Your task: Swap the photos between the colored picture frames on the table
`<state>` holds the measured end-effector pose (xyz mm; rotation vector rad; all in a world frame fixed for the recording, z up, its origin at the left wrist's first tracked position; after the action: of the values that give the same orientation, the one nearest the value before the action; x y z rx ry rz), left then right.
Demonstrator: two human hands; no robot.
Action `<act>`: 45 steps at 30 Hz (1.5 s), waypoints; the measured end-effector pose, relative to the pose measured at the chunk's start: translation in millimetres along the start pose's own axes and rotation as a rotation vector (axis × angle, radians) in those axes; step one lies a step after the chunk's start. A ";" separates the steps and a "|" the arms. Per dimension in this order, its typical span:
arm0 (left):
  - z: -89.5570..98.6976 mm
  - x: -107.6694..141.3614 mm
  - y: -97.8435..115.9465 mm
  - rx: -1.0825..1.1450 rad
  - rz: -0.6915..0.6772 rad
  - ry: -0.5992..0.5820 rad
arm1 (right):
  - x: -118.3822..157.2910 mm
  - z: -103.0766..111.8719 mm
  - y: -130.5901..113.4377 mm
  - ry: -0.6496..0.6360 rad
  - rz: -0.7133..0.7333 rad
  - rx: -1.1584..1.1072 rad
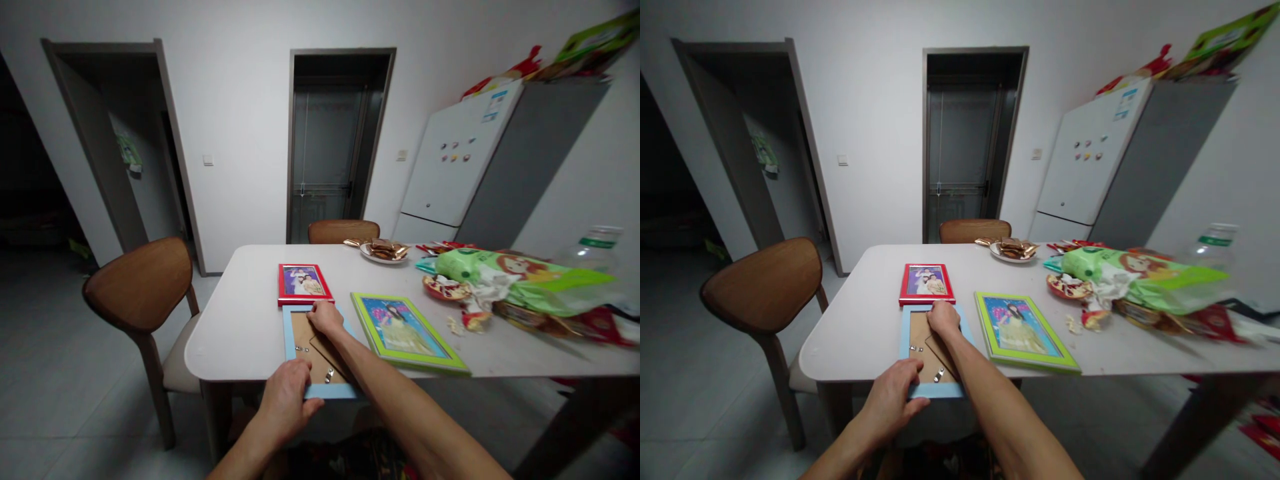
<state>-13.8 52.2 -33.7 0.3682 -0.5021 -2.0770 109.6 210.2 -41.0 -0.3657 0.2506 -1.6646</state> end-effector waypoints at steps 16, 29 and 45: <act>2.3 1.1 -2.9 0.039 0.007 -0.002 | 21.8 18.5 -10.6 -0.067 0.217 -0.093; 2.1 -0.1 -6.3 0.060 -0.024 -0.013 | 160.7 13.0 -2.2 -0.032 0.968 0.100; -12.8 -21.0 34.6 -0.173 -0.035 -0.102 | 137.9 30.3 24.5 0.110 0.747 -0.376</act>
<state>28.1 51.0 -26.6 0.1720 -0.3749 -2.1625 130.0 71.9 -9.4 -0.3967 0.6968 -0.8959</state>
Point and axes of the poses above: each hand's wrist, its own x-axis away from the middle knuckle, its own z-axis out of the back of the hand, y = z × x, the point moved 7 cm from there along -x, towards the middle knuckle, and after that the axes turned 12 degrees about -y, right-handed, at the moved point
